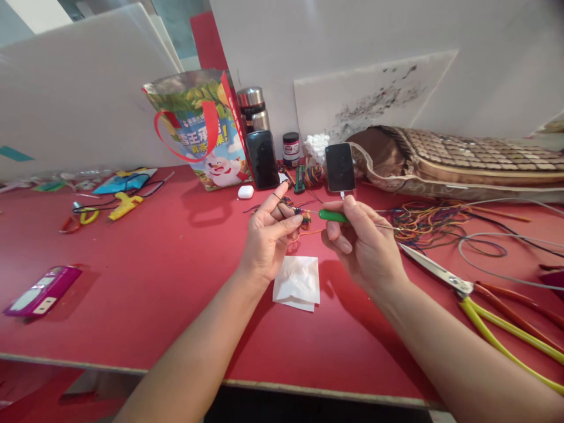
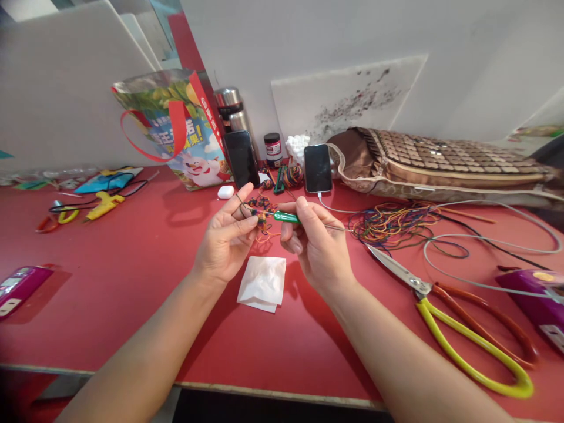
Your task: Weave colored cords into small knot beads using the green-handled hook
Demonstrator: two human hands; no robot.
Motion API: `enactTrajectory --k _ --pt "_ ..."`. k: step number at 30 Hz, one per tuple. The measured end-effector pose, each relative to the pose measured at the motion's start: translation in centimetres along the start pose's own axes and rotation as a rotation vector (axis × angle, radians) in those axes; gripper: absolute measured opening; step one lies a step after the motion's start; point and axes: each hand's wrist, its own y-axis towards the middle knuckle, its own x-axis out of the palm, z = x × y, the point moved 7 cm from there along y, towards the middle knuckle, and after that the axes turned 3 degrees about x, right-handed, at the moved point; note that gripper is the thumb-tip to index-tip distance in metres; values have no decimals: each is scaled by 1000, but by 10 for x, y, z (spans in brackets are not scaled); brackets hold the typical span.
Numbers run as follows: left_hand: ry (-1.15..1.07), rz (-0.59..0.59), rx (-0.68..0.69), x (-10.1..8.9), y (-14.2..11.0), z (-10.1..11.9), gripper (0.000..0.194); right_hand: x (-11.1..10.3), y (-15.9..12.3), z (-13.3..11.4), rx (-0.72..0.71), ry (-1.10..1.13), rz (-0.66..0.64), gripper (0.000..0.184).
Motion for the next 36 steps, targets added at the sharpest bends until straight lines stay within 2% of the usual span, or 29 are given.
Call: enactTrajectory --k 15,18,21,25,29,32,36 --pt "15 15 18 4 -4 1 95 1 -4 0 -68 -41 9 29" --pt "26 7 23 7 -8 -1 97 3 -8 0 -125 -105 6 25" --pt "61 -18 42 10 -10 -2 99 0 -12 -2 -163 -235 65 26" --pt "117 -6 80 10 -11 -1 102 1 -18 -17 -319 -474 111 22" --pt "-6 10 -1 13 -10 -6 107 11 -25 -29 -555 -642 58 17" --pt "-111 18 -90 16 -10 -9 109 15 -30 -31 -664 -638 6 18" --pt "-126 1 -96 15 -10 -9 109 13 -27 -29 -645 -531 -51 16"
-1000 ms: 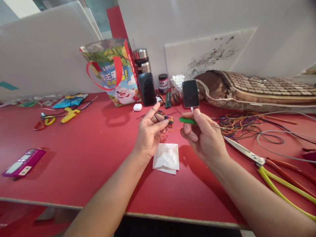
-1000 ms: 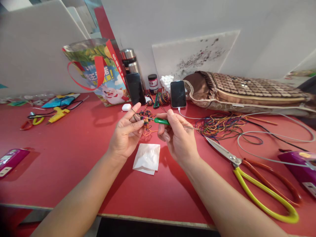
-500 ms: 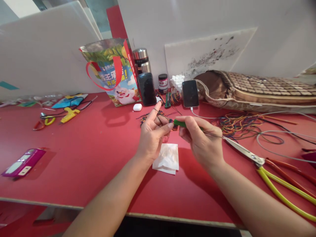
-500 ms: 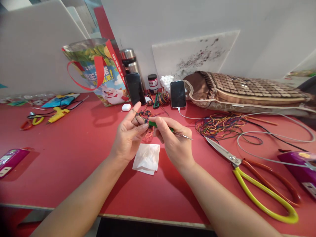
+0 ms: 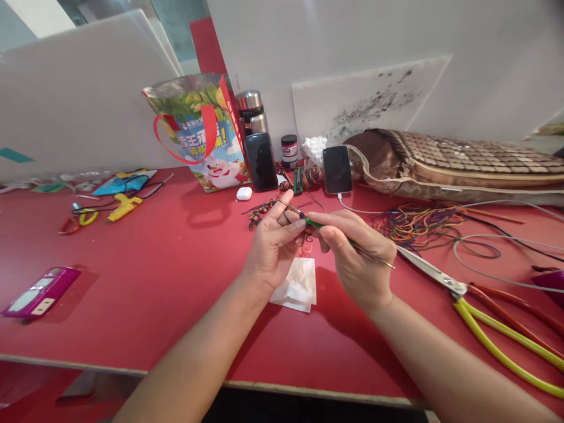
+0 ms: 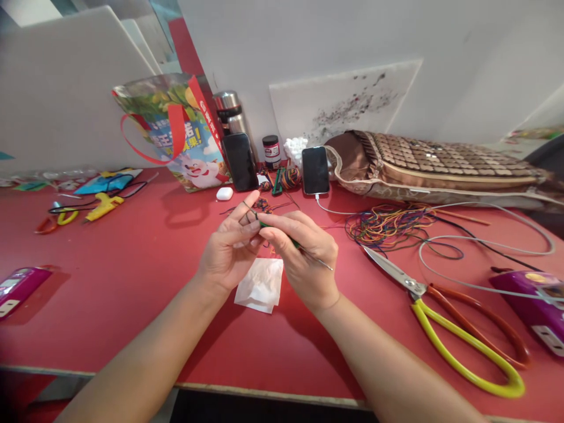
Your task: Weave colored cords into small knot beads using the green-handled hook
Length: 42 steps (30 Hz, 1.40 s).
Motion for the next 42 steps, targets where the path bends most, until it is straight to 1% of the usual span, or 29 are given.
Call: enactTrajectory --k 2,4,5,7,10,12,14,16,21,24,28,33,37,42 --pt "34 -18 41 -1 0 2 107 0 2 3 27 36 -31 15" --pt "80 -27 82 -2 -1 3 105 0 3 4 25 -15 -38 15" --pt "100 -25 96 -2 -1 3 104 -1 3 2 3 -68 -29 15" --pt "103 -15 111 -1 -2 3 101 -1 1 -4 -85 -173 -7 14" --pt "19 -26 65 2 -2 2 100 3 -4 -16 -223 -207 -24 20" --pt "-37 -52 10 4 -2 1 99 3 -5 -19 -240 -163 -56 23" --pt "-61 -74 -21 5 -2 1 98 2 -3 -15 -180 -103 -83 22" --pt "-61 -79 -19 3 -1 3 96 -1 -1 -5 -67 -26 -80 20" --pt "-36 -61 4 -4 2 7 96 -5 -1 24 265 208 -10 21" --pt "-36 -59 14 -5 3 10 98 -6 -1 30 380 240 21 25" --pt "-31 -54 9 -5 3 12 99 -7 2 28 410 277 53 26" --pt "-42 -48 0 -5 3 12 97 -7 1 28 411 319 73 23" --pt "-60 -34 2 -5 3 12 97 -7 1 27 383 288 71 23" --pt "-42 -18 32 -6 3 13 97 -10 0 28 385 229 87 29"
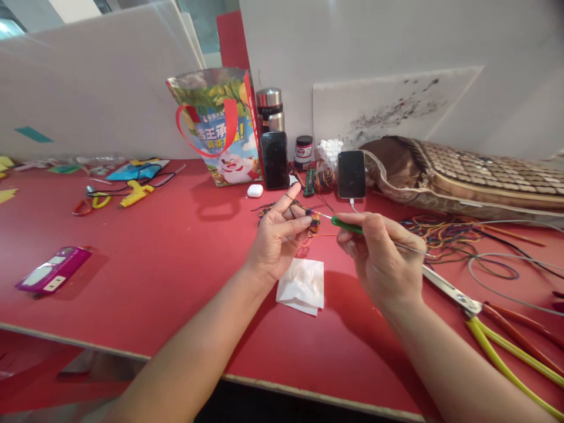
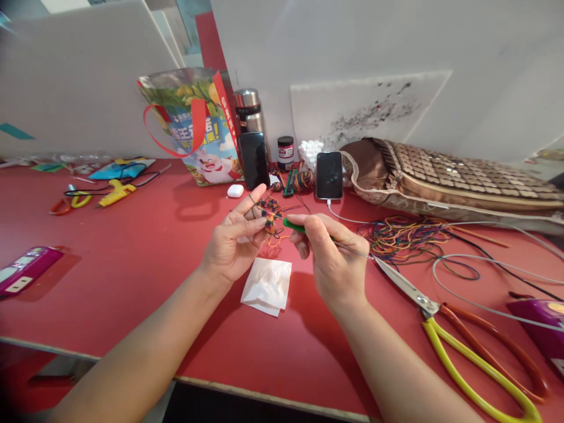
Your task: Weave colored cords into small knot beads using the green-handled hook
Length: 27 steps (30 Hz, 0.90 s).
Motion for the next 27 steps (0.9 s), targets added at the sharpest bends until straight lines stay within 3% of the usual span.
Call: enactTrajectory --k 16,27 --pt "38 -19 64 4 -1 5 104 -2 -2 -2 -32 -61 11 27" --pt "169 3 150 4 -6 10 90 0 -3 -4 -62 -80 -4 27"
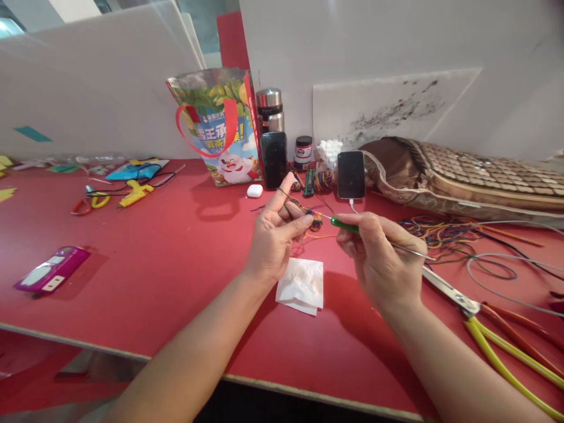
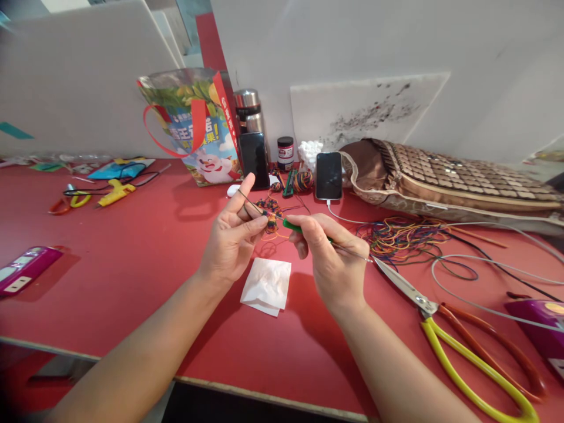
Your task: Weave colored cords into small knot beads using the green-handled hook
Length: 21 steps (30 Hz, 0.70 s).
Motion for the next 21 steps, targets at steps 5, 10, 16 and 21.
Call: enactTrajectory --k 5,10,16,21 --pt "-31 -54 -62 3 -2 -9 96 3 0 2 -25 3 -49 24" --pt "-9 -38 -78 5 -6 -15 99 11 -6 -16 -252 -239 -63 19" --pt "-175 -51 -165 13 -6 -15 104 19 -17 -40 -528 -420 -99 18" --pt "-220 -71 -213 8 -1 -11 103 10 -7 -22 -329 -188 -121 23"
